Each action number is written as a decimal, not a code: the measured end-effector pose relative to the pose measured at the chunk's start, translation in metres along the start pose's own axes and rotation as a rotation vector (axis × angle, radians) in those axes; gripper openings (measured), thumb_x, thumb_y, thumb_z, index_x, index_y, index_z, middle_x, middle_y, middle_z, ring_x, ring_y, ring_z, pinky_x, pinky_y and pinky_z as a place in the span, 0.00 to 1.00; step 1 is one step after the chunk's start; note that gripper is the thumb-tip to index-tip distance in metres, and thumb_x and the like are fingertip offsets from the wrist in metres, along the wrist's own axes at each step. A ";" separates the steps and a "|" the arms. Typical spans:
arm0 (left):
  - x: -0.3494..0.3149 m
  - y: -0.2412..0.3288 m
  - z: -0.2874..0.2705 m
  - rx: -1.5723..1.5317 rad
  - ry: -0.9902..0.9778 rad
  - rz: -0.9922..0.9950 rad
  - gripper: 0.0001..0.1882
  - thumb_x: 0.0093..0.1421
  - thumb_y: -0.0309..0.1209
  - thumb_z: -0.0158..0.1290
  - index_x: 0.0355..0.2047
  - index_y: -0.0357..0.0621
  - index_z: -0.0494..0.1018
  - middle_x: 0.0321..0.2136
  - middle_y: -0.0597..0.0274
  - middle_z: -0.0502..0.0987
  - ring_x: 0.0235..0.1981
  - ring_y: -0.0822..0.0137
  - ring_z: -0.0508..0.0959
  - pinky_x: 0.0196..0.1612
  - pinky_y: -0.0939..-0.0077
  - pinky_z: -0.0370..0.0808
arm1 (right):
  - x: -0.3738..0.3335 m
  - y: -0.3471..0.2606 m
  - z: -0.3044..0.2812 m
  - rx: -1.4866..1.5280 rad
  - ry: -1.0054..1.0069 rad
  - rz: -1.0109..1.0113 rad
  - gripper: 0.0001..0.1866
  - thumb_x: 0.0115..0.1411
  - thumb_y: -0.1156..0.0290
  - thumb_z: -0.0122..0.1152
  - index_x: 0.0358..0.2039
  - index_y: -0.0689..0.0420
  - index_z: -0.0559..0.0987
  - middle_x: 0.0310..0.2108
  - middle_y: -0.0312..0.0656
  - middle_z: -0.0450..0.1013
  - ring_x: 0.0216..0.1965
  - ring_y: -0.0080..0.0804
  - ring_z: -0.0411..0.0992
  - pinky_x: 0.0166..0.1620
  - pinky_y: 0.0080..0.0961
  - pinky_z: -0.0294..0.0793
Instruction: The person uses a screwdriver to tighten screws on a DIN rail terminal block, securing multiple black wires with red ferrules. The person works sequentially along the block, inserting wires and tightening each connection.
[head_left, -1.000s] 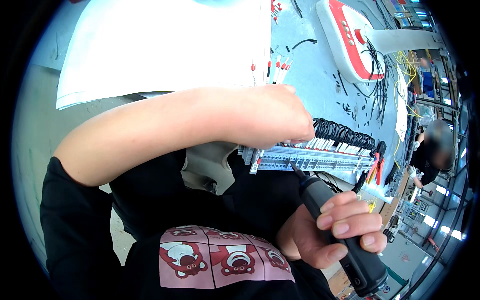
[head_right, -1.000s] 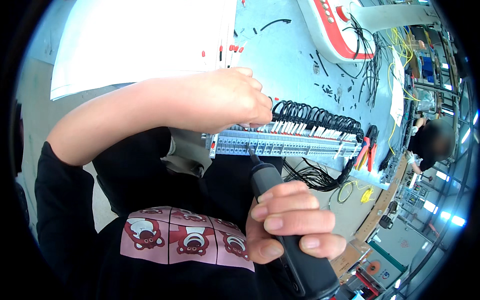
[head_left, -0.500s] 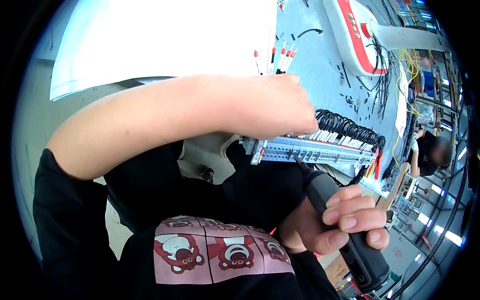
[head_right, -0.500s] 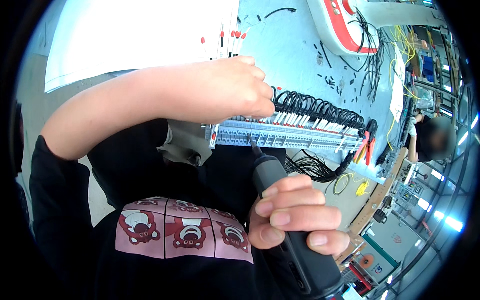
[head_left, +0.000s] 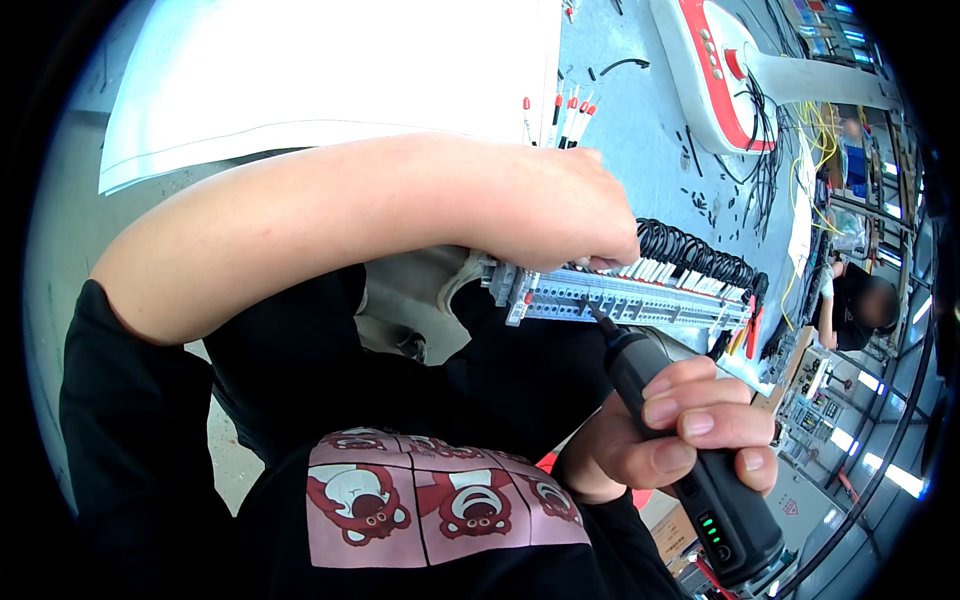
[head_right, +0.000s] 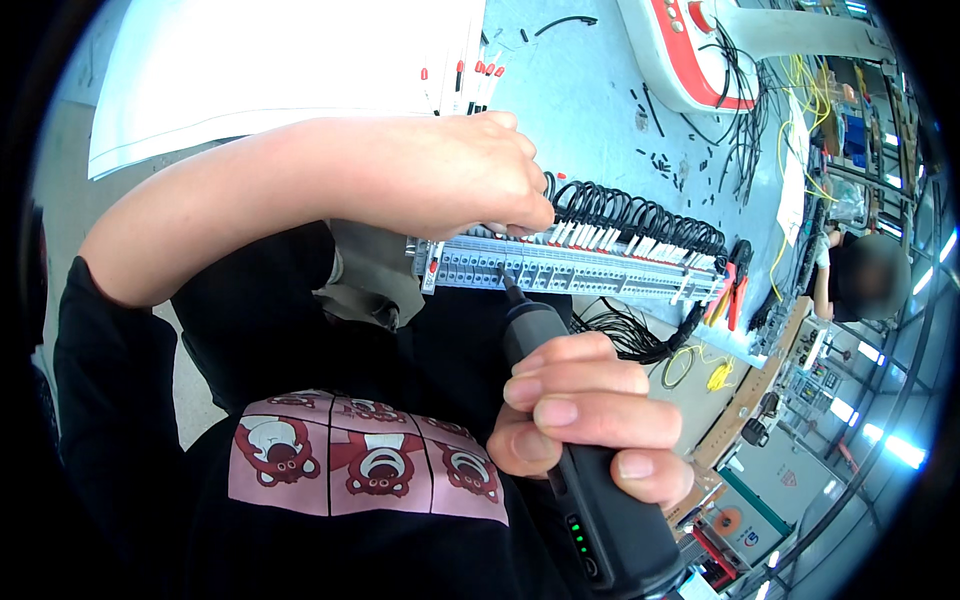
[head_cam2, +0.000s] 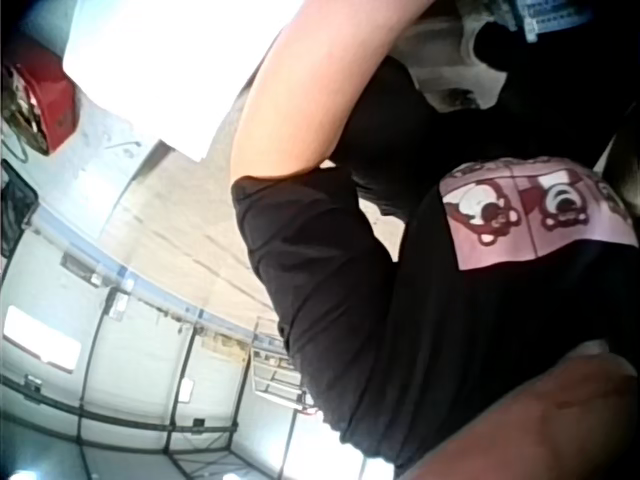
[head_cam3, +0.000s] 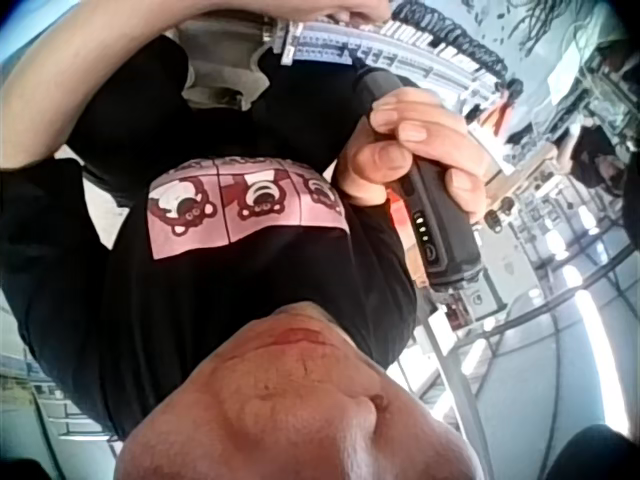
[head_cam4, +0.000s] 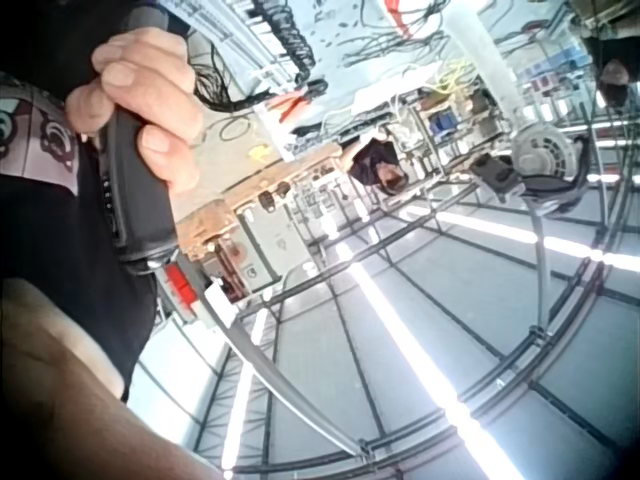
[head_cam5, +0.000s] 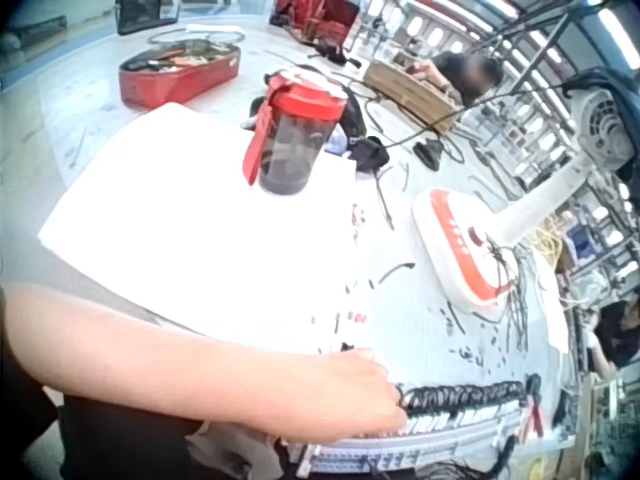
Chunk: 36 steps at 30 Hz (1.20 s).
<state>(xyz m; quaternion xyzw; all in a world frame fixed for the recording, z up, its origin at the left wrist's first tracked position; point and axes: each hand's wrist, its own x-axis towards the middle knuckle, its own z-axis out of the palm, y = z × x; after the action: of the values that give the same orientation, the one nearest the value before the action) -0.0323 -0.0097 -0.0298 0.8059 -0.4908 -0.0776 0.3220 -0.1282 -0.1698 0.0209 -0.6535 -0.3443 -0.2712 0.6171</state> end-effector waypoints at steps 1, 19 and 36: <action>0.001 0.001 0.000 0.000 0.000 -0.007 0.06 0.51 0.16 0.51 0.28 0.38 0.75 0.26 0.56 0.78 0.35 0.56 0.78 0.47 0.64 0.68 | 0.000 0.000 0.000 0.001 0.001 0.007 0.27 0.59 0.79 0.64 0.51 0.55 0.57 0.35 0.41 0.67 0.24 0.30 0.71 0.25 0.24 0.76; 0.001 0.002 0.000 -0.063 0.014 -0.022 0.06 0.50 0.16 0.51 0.28 0.36 0.75 0.24 0.54 0.77 0.34 0.54 0.78 0.47 0.64 0.68 | 0.002 0.000 0.003 0.018 0.011 0.029 0.26 0.58 0.79 0.66 0.48 0.54 0.58 0.35 0.41 0.68 0.24 0.30 0.72 0.24 0.23 0.75; 0.001 -0.002 0.005 -0.102 0.066 0.002 0.06 0.51 0.16 0.51 0.28 0.36 0.76 0.25 0.53 0.78 0.34 0.55 0.79 0.48 0.65 0.69 | 0.005 0.011 -0.010 0.212 -0.122 -0.001 0.25 0.57 0.83 0.64 0.45 0.54 0.58 0.36 0.43 0.68 0.24 0.33 0.72 0.26 0.25 0.77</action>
<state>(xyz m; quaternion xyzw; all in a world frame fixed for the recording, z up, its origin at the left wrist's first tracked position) -0.0323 -0.0122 -0.0349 0.7901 -0.4760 -0.0759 0.3788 -0.1162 -0.1792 0.0189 -0.5998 -0.4083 -0.1931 0.6605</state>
